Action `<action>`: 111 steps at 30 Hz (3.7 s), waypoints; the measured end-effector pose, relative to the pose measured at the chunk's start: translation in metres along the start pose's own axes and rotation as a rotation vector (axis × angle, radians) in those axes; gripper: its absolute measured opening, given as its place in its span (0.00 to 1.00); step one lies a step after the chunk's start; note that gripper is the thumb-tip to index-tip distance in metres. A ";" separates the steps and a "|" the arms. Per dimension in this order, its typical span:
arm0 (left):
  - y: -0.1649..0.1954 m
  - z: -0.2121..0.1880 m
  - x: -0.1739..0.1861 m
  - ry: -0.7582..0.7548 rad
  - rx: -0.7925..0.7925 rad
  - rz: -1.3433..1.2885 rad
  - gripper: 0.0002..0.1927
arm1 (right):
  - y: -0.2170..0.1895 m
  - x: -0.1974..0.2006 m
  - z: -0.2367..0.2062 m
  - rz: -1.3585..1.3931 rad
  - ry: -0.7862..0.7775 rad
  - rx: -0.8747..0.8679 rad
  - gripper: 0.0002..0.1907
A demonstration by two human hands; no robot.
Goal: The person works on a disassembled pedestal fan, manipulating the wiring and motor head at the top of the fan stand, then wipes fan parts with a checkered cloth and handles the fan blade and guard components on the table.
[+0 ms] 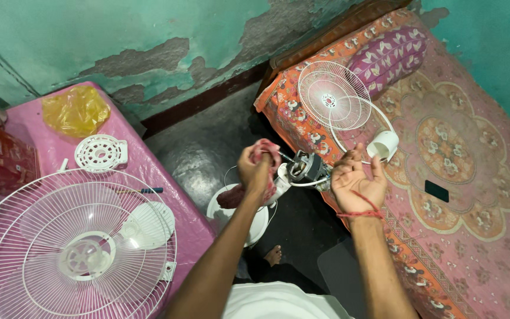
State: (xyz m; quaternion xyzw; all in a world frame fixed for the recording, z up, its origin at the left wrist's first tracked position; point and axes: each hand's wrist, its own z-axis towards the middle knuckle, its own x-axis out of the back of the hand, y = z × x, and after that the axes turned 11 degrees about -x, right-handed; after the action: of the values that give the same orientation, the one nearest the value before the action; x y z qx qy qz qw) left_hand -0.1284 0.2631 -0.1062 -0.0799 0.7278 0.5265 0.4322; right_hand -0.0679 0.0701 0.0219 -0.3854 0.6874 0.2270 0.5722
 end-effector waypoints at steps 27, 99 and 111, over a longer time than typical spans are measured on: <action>0.122 -0.168 -0.204 -0.338 -1.124 0.648 0.15 | -0.082 -0.025 0.110 -0.057 -0.121 -0.362 0.16; 0.312 -0.172 0.395 0.532 -0.491 0.877 0.10 | 0.082 -0.003 0.000 -1.449 0.042 -0.147 0.18; 0.205 -0.284 0.284 0.890 -0.310 1.244 0.11 | 0.011 0.018 -0.009 -1.414 -0.239 -0.192 0.15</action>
State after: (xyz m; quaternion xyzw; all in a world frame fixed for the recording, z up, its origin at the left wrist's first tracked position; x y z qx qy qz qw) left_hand -0.5749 0.2107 -0.1448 0.0798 0.6617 0.6863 -0.2911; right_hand -0.0835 0.0648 0.0050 -0.7591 0.1834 -0.0975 0.6169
